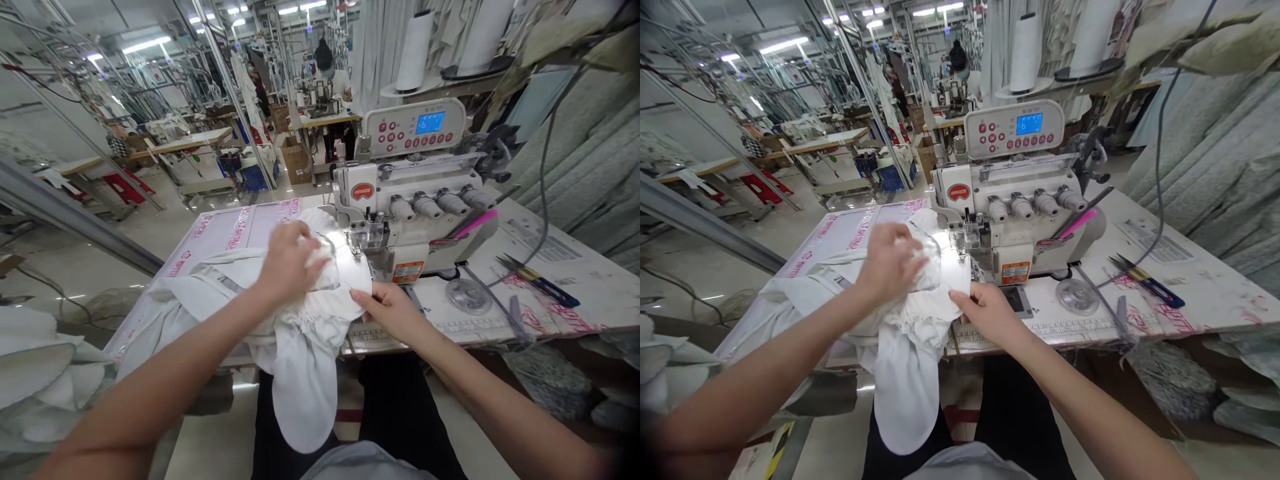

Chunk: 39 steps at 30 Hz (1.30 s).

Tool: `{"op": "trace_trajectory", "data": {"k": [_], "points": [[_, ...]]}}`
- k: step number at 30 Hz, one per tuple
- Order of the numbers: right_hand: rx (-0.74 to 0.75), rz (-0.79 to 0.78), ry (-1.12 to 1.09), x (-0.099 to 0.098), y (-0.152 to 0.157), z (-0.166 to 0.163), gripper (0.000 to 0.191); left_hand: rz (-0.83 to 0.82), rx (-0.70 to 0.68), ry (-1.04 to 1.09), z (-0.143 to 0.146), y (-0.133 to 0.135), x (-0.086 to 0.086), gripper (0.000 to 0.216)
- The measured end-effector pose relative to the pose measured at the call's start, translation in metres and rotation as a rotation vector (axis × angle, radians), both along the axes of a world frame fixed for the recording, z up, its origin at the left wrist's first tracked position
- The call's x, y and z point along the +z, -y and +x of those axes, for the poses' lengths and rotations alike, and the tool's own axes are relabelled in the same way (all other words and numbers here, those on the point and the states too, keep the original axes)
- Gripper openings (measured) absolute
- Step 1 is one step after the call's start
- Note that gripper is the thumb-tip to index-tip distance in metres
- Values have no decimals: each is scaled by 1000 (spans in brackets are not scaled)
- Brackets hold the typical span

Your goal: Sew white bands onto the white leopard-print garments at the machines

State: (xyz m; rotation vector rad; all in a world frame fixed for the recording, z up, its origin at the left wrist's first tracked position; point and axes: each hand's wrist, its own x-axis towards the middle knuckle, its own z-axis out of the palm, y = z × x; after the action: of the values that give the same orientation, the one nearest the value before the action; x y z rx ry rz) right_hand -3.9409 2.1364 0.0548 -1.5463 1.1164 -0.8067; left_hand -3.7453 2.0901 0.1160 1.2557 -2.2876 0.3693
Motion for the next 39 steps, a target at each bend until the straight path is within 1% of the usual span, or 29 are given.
{"op": "trace_trajectory", "data": {"k": [1, 3, 5, 7, 9, 10, 12, 13, 14, 15, 16, 18, 19, 21, 23, 25, 28, 30, 32, 33, 35, 36, 37, 38, 39], "points": [[-15, 2, 7, 1, 0, 1, 35, 51, -79, 54, -4, -15, -5, 31], [-30, 5, 29, 3, 0, 2, 34, 172, -193, 117, -8, -40, -12, 31], [-44, -2, 45, 5, 2, 2, 34, 308, -267, 117, -10, -57, -11, 30], [-50, 14, 85, 6, 3, 3, 35, 513, -347, 99, -9, -71, -4, 32], [-53, 78, 172, 7, -2, 4, 35, 824, -433, 52, -8, -92, 1, 36], [-55, 128, 221, 6, -9, 4, 35, 1020, -471, 9, -7, -106, 1, 38], [-37, 247, 265, 5, -35, 6, 37, 1413, -532, -96, -7, -141, -4, 37], [-7, 303, 253, 3, -53, 7, 37, 1549, -529, -146, -7, -159, -8, 36], [40, 353, 230, 1, -73, 8, 37, 1622, -491, -191, -7, -175, -14, 34], [94, 388, 202, -1, -94, 8, 36, 1643, -427, -227, -8, -190, -19, 32], [138, 397, 180, -3, -114, 9, 35, 1629, -352, -249, -9, -202, -25, 31], [174, 341, 151, -7, -147, 9, 34, 1597, -247, -258, -10, -216, -33, 31], [168, 294, 135, -8, -158, 9, 33, 1614, -225, -255, -11, -219, -35, 32], [142, 210, 84, -11, -171, 9, 32, 1668, -217, -256, -13, -222, -39, 34], [140, 178, 50, -13, -172, 9, 32, 1687, -199, -264, -14, -223, -41, 35], [148, 190, 90, -15, -168, 11, 34, 1686, -170, -270, -13, -224, -43, 34], [206, 307, 252, -21, -162, 14, 34, 1705, -174, -298, -11, -227, -46, 29], [253, 364, 322, -24, -159, 15, 34, 1706, -187, -338, -9, -226, -46, 26], [278, 356, 342, -24, -158, 13, 34, 1725, -220, -394, -8, -217, -45, 24], [278, 340, 351, -24, -159, 12, 35, 1747, -263, -454, -8, -210, -45, 24], [261, 305, 363, -22, -160, 8, 35, 1739, -362, -682, -11, -189, -48, 34], [251, 289, 366, -21, -162, 7, 36, 1657, -379, -814, -14, -176, -51, 38], [243, 277, 367, -20, -163, 6, 36, 1495, -350, -914, -18, -163, -56, 40], [236, 268, 370, -20, -165, 5, 37, 1279, -272, -953, -22, -151, -61, 42], [228, 264, 373, -21, -167, 6, 38, 1043, -157, -922, -24, -140, -67, 42]]}}
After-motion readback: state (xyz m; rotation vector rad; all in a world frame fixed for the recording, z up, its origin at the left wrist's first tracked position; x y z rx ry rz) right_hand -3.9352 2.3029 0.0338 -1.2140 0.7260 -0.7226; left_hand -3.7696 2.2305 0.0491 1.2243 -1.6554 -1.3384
